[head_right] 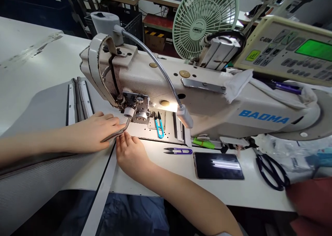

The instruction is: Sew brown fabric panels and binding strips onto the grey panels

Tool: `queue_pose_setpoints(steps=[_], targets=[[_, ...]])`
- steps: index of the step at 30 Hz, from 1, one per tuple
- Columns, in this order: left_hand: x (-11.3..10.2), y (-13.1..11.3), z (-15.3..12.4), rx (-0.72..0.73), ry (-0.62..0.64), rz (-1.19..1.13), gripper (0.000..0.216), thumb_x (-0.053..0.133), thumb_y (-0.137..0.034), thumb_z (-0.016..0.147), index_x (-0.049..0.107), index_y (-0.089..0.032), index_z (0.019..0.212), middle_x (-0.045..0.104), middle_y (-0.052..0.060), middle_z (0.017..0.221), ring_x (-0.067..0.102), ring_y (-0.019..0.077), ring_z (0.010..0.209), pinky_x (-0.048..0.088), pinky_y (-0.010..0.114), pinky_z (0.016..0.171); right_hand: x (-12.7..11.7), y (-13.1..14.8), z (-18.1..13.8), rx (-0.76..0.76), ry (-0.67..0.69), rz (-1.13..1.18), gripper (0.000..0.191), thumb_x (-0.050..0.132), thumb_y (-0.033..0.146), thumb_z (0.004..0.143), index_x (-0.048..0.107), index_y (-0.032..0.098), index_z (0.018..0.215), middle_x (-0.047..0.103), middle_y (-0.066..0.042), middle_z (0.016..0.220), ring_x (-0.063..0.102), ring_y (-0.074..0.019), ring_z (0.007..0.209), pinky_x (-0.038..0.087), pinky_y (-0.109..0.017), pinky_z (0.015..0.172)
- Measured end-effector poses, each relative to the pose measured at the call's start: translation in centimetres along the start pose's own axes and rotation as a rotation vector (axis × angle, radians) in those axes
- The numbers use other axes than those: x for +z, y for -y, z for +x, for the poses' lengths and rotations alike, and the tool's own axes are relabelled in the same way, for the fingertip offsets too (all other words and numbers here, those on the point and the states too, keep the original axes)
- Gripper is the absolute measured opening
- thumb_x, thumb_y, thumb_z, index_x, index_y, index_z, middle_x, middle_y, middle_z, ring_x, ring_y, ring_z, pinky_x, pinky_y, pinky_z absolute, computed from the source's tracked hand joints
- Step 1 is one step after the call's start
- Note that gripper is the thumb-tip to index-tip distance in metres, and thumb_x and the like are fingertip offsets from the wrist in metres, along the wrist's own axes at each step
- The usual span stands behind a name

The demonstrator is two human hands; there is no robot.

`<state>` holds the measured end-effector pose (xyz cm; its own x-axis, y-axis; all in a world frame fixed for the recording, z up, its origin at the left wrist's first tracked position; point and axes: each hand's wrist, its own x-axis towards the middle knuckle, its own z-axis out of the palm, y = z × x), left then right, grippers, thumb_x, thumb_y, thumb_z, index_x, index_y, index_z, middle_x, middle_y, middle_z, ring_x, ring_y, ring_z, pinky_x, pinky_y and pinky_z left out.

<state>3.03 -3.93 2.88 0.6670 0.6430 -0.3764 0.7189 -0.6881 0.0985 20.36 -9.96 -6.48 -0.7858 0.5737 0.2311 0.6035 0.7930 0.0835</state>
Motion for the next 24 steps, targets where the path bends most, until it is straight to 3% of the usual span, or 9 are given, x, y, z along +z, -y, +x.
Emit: queue_pose_setpoints(steps=[7, 16, 24], targets=[[-0.1, -0.2, 1.7, -0.049, 0.056, -0.027, 0.021, 0.046, -0.018, 0.087, 0.06, -0.017, 0.103, 0.065, 0.011, 0.104, 0.064, 0.0275, 0.091, 0.046, 0.043, 0.085, 0.1, 0.0, 0.1, -0.027, -0.054, -0.082, 0.033, 0.044, 0.009, 0.099, 0.067, 0.0, 0.12, 0.067, -0.021, 0.125, 0.066, -0.0314, 0.115, 0.056, -0.038, 0.077], [-1.1, -0.1, 3.4, -0.107, 0.045, -0.025, 0.013, 0.043, -0.016, 0.089, 0.056, -0.017, 0.091, 0.069, 0.01, 0.088, 0.065, 0.0241, 0.081, 0.041, 0.034, 0.068, 0.2, -1.0, 1.1, 0.057, 0.059, 0.005, 0.036, 0.045, 0.007, 0.097, 0.062, -0.003, 0.128, 0.058, -0.029, 0.135, 0.059, -0.0342, 0.126, 0.056, -0.041, 0.078], [-0.2, 0.4, 4.0, -0.181, -0.008, -0.153, 0.013, 0.046, -0.024, 0.084, 0.049, -0.02, 0.073, 0.057, 0.0, 0.064, 0.051, 0.0163, 0.059, 0.031, 0.029, 0.056, 0.7, -1.0, 1.1, 0.064, 0.061, 0.04, 0.036, 0.042, 0.005, 0.098, 0.062, -0.003, 0.127, 0.063, -0.029, 0.127, 0.061, -0.0331, 0.123, 0.055, -0.041, 0.08]])
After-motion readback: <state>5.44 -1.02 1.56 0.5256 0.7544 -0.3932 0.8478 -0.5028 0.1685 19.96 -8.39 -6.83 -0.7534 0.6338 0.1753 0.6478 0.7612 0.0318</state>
